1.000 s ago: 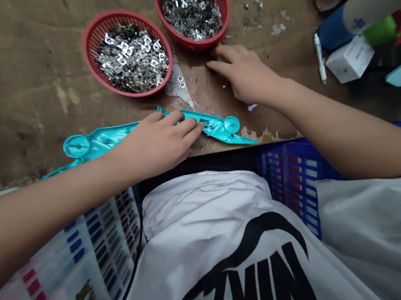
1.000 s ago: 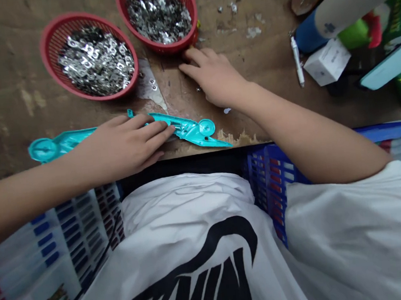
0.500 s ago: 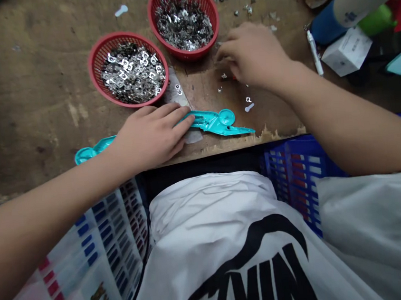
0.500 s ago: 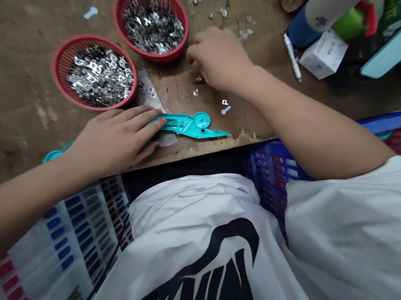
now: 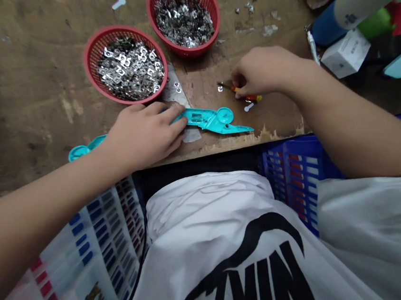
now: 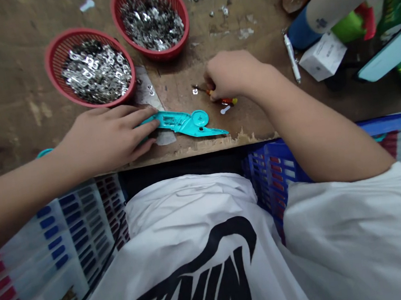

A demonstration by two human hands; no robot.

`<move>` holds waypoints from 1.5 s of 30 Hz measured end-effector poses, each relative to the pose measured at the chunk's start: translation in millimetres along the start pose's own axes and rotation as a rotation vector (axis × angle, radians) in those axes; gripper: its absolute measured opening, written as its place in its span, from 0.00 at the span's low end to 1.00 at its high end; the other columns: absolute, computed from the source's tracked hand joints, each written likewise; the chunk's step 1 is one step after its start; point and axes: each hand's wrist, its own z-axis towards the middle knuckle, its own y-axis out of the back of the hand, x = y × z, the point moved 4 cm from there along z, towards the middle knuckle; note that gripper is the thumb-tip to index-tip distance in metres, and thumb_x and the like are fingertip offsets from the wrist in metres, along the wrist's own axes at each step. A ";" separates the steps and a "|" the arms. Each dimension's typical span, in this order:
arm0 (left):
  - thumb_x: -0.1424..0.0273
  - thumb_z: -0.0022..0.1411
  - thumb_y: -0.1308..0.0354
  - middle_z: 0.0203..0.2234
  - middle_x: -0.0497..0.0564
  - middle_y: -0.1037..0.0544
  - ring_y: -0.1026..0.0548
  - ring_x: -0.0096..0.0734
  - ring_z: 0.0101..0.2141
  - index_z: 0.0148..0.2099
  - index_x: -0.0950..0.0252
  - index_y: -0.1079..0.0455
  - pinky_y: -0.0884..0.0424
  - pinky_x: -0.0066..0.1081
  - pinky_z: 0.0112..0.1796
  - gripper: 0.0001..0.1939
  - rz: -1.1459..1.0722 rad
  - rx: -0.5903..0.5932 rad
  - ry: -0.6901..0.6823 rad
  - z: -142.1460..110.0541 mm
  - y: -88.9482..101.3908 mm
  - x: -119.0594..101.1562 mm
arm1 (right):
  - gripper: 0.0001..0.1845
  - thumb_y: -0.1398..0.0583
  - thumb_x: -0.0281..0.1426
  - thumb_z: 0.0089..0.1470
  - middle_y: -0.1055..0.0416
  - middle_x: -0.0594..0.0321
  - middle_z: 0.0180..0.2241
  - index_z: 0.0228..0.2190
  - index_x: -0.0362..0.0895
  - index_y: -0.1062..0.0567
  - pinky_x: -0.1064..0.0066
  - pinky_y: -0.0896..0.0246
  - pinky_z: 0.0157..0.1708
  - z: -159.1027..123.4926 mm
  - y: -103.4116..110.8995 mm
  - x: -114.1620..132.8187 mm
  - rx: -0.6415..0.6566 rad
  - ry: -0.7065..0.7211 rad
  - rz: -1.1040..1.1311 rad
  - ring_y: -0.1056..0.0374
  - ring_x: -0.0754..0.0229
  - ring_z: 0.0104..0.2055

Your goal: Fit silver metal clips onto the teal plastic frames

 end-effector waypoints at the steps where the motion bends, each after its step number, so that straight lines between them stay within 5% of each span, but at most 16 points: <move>1: 0.63 0.87 0.42 0.73 0.62 0.11 0.11 0.69 0.67 0.72 0.51 0.10 0.11 0.66 0.56 0.23 0.000 0.003 0.005 0.1 -0.4 0.1 | 0.04 0.23 0.34 0.69 0.06 0.47 0.48 0.44 0.48 0.09 0.49 0.16 0.56 -0.7 0.3 2.9 0.009 -0.003 -0.004 0.11 0.35 0.55; 8: 0.65 0.86 0.42 0.74 0.62 0.12 0.12 0.69 0.69 0.73 0.50 0.10 0.11 0.67 0.58 0.25 0.014 -0.011 -0.004 0.7 0.8 -1.8 | 0.21 0.35 0.32 0.74 0.05 0.42 0.54 0.59 0.44 0.06 0.51 0.20 0.53 -1.6 7.1 7.6 0.020 0.065 -0.033 0.10 0.34 0.54; 14: 0.64 0.85 0.42 0.75 0.61 0.12 0.13 0.69 0.70 0.72 0.49 0.09 0.11 0.68 0.61 0.25 -0.003 0.027 0.013 1.5 1.7 -1.8 | 0.39 0.41 0.27 0.80 0.13 0.45 0.76 0.84 0.47 0.18 0.41 0.19 0.74 -6.1 11.9 10.1 -0.011 0.024 0.056 0.14 0.29 0.75; 21: 0.64 0.85 0.43 0.74 0.62 0.12 0.14 0.71 0.70 0.74 0.48 0.11 0.12 0.72 0.62 0.26 -0.013 0.001 0.001 0.6 -3.7 -1.5 | 0.36 0.42 0.28 0.84 0.18 0.34 0.79 0.85 0.35 0.21 0.31 0.26 0.84 -8.2 16.8 5.2 -0.038 0.087 0.086 0.21 0.20 0.82; 30: 0.63 0.83 0.41 0.76 0.63 0.13 0.15 0.76 0.71 0.75 0.46 0.11 0.15 0.77 0.64 0.27 -0.113 -0.014 0.012 1.3 -3.0 -0.2 | 0.45 0.44 0.25 0.83 0.30 0.33 0.87 0.94 0.37 0.36 0.29 0.32 0.87 -9.5 17.7 8.1 0.003 0.092 0.130 0.30 0.17 0.88; 33: 0.62 0.84 0.43 0.75 0.62 0.14 0.15 0.73 0.71 0.72 0.47 0.10 0.15 0.75 0.64 0.25 -0.089 0.002 0.010 1.4 -4.0 -0.7 | 0.42 0.43 0.24 0.80 0.21 0.31 0.81 0.88 0.37 0.26 0.35 0.25 0.78 -9.0 16.6 8.6 0.041 0.111 0.101 0.19 0.20 0.79; 35: 0.62 0.85 0.44 0.75 0.62 0.13 0.15 0.73 0.70 0.72 0.47 0.10 0.14 0.75 0.63 0.25 -0.065 -0.004 0.003 1.3 -4.3 -0.9 | 0.37 0.41 0.25 0.78 0.10 0.35 0.66 0.82 0.39 0.20 0.48 0.21 0.61 -8.8 15.8 7.6 0.068 0.096 0.089 0.11 0.31 0.59; 38: 0.62 0.84 0.40 0.75 0.62 0.13 0.14 0.73 0.69 0.71 0.47 0.10 0.14 0.73 0.63 0.24 -0.067 -0.024 0.019 0.9 -5.0 -0.1 | 0.32 0.40 0.25 0.77 0.10 0.48 0.41 0.75 0.37 0.15 0.58 0.34 0.43 -9.2 16.7 7.7 0.067 0.091 0.117 0.24 0.47 0.34; 42: 0.62 0.82 0.37 0.73 0.61 0.13 0.14 0.72 0.69 0.71 0.44 0.10 0.13 0.73 0.63 0.23 -0.071 -0.040 0.017 0.6 -5.4 -0.3 | 0.39 0.40 0.24 0.77 0.21 0.61 0.27 0.83 0.40 0.19 0.58 0.32 0.44 -11.2 18.4 10.0 0.089 0.094 0.155 0.23 0.45 0.34; 45: 0.62 0.81 0.36 0.74 0.61 0.13 0.14 0.74 0.70 0.71 0.44 0.10 0.14 0.75 0.64 0.23 -0.072 -0.029 0.019 0.8 -5.9 -0.8 | 0.52 0.43 0.23 0.77 0.22 0.64 0.26 0.95 0.49 0.38 0.55 0.25 0.50 -12.6 20.2 11.2 0.096 0.078 0.124 0.18 0.41 0.39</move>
